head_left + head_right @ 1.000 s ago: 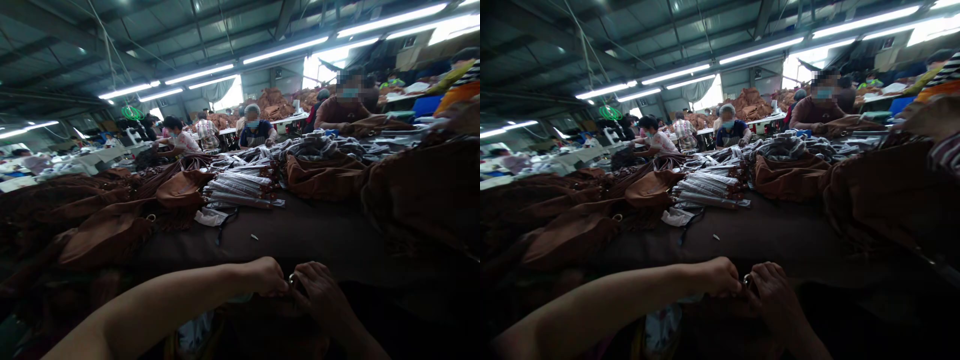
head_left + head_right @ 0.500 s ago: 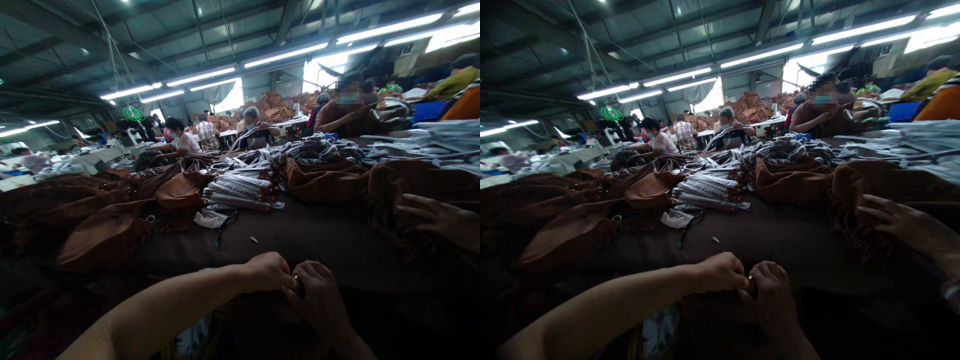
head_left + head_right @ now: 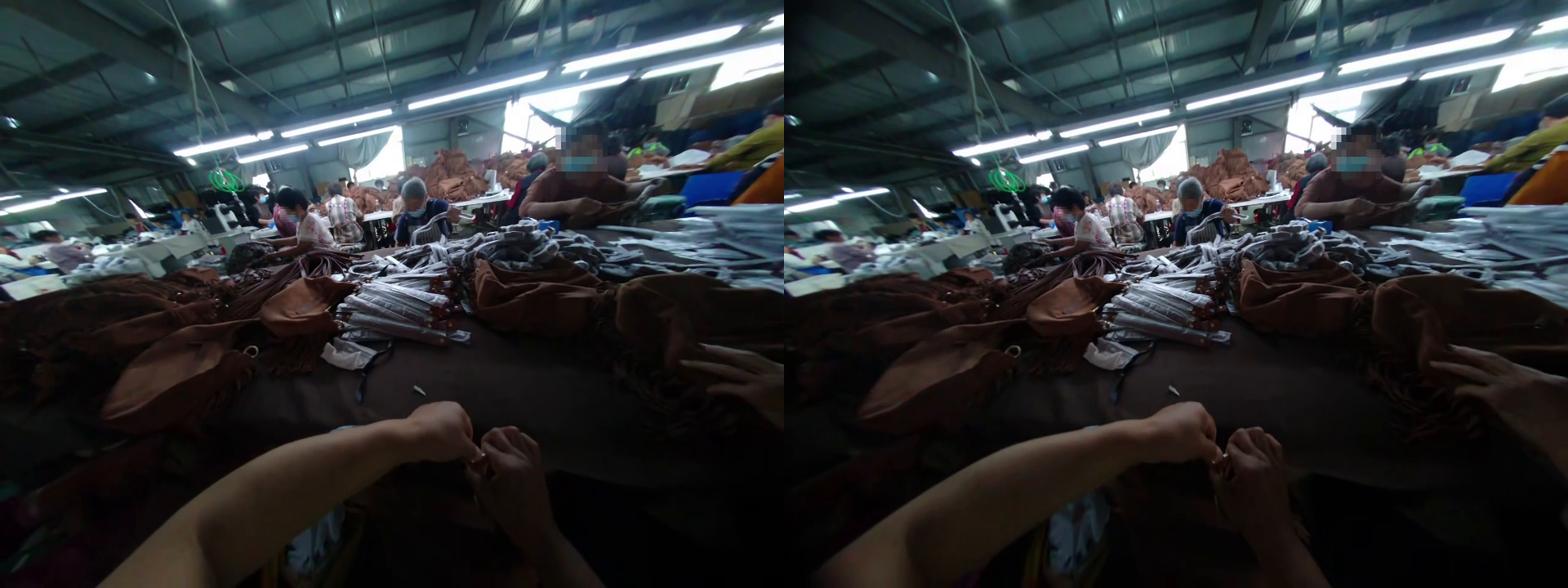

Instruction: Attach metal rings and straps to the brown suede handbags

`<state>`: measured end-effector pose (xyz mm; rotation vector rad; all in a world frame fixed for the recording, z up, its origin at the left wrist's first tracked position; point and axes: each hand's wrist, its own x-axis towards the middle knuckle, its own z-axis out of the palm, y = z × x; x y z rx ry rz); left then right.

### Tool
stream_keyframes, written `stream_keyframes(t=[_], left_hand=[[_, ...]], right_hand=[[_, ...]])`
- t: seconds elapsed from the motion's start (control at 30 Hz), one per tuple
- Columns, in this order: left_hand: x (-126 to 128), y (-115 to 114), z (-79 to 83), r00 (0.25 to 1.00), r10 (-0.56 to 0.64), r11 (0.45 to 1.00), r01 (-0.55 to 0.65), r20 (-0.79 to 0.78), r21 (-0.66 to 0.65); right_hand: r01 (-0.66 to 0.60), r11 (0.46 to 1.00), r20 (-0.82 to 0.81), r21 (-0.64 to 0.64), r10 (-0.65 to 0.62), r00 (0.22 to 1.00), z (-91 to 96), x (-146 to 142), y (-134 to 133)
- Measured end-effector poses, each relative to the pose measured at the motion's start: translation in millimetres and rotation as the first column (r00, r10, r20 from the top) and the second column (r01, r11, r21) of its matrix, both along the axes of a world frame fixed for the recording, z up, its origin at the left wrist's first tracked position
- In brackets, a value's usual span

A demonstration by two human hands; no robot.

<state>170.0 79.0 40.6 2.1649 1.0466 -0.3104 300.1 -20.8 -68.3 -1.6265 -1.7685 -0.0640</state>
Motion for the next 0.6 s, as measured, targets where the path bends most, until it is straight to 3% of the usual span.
stream_keyframes(t=[0.1,0.2,0.27,0.33,0.43,0.6], left_hand=[[5,8,3.1,0.998,-0.038,0.991,0.03,-0.058,-0.133],[13,15,3.5,0.987,-0.078,0.946,0.029,-0.14,-0.322],[17,17,2.9,0.983,-0.074,0.935,0.009,-0.169,-0.356],[15,14,1.9,0.991,-0.041,0.947,-0.003,-0.129,-0.322],[2,0,-1.9,0.998,0.036,0.983,-0.027,0.049,-0.181],[-31,-27,-14.2,0.954,-0.042,0.987,-0.006,0.297,0.159]], right_hand=[[-0.096,0.995,0.0,-0.01,0.096,0.995,1.2,-4,1],[-0.196,0.981,0.001,-0.016,0.196,0.981,2.2,-8,1],[-0.214,0.977,0.0,-0.01,0.214,0.977,1.5,-10,1],[-0.171,0.985,-0.013,-0.001,0.171,0.985,-0.1,-10,1],[-0.044,0.999,-0.048,0.009,0.044,0.998,-1.2,-7,1],[-0.038,0.999,-0.058,0.025,0.04,0.998,7.6,-6,2]])
